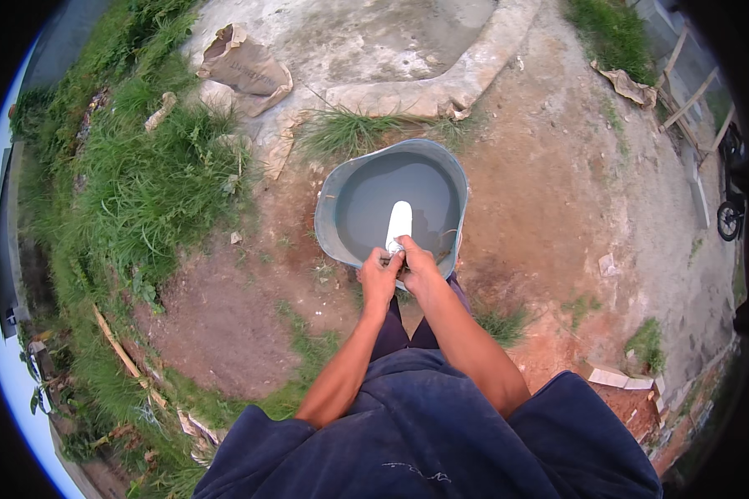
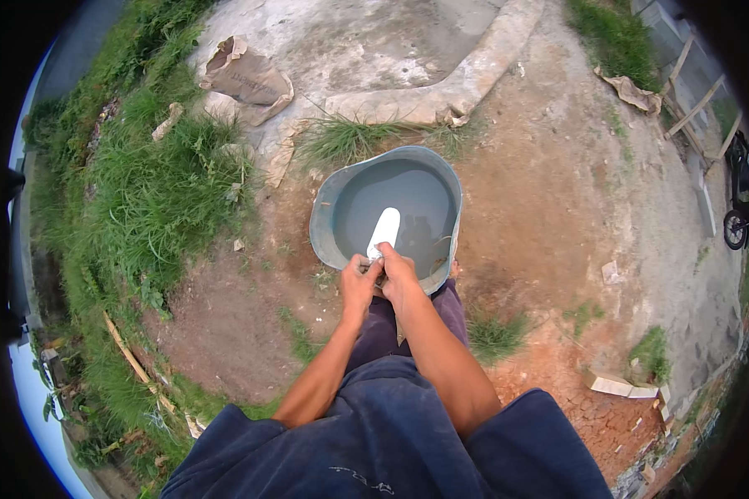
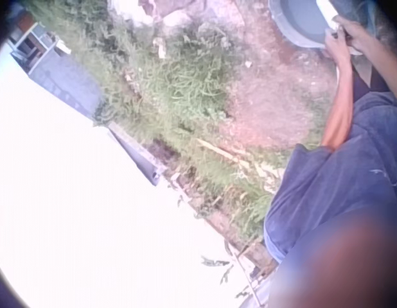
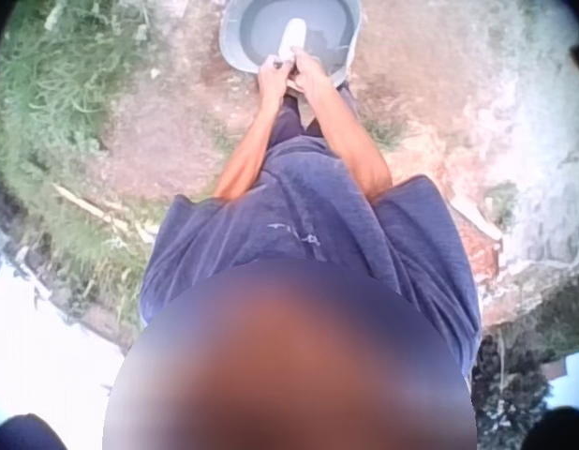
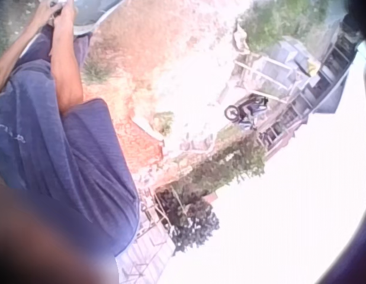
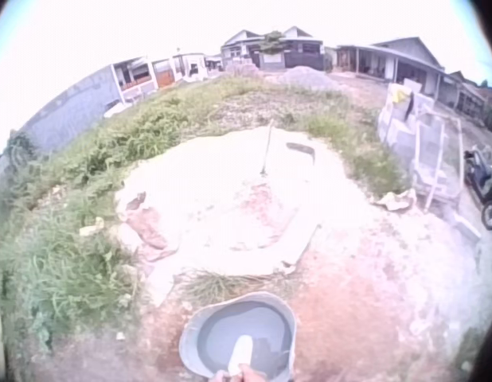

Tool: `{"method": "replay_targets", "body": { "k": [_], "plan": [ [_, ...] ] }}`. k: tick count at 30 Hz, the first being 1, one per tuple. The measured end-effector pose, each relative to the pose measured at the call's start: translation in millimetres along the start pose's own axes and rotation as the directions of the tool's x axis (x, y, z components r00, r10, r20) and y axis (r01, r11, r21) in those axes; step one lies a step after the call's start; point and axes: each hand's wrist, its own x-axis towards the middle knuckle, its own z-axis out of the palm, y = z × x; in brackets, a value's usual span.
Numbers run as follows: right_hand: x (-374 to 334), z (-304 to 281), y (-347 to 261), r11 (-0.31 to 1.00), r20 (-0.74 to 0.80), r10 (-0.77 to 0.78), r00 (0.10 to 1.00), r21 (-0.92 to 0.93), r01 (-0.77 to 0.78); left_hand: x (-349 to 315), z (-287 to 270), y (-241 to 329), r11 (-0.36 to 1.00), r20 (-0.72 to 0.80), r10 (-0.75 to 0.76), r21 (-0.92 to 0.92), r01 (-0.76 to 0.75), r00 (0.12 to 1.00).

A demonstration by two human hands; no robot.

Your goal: The person removes a paint roller from a bucket of soapy water, then repeatedly scrubs and rinses the roller with both hands. The person continues to squeeze and rinse the roller until it appears clean, then lifts it out of the bucket and walks away.

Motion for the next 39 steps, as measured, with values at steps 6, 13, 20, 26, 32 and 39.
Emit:
{"method": "replay_targets", "body": {
  "k": [6,13,20,26,32,39],
  "plan": [
    [7.9,1.7,-4.8,1.000,-0.040,-0.014,0.999,-0.006,0.014,4.5,3.5,1.2,0.997,0.018,-0.043,-0.056,0.044,0.999],
    [4.8,-0.1,-6.8,0.997,-0.059,-0.041,0.997,-0.068,0.037,4.3,7.9,-6.3,0.999,0.040,-0.024,-0.035,0.025,0.999],
    [-1.1,-19.3,-11.5,0.957,0.165,0.078,0.983,-0.290,-0.027,3.2,7.0,-7.3,1.000,-0.039,-0.016,0.001,0.016,0.999],
    [5.3,-29.5,-12.1,0.950,0.138,0.275,0.951,-0.192,-0.247,0.0,4.7,-1.3,0.983,-0.164,0.087,0.176,-0.058,0.983],
    [45.2,-8.8,-17.4,0.977,0.210,0.213,0.954,-0.045,-0.208,2.1,2.1,-14.0,0.996,-0.031,0.087,0.028,-0.086,0.996],
    [85.4,-3.3,-12.5,0.972,0.085,0.215,0.973,0.081,-0.222,12.6,3.6,-9.1,0.997,0.077,-0.051,-0.054,0.055,0.996]
  ]
}}
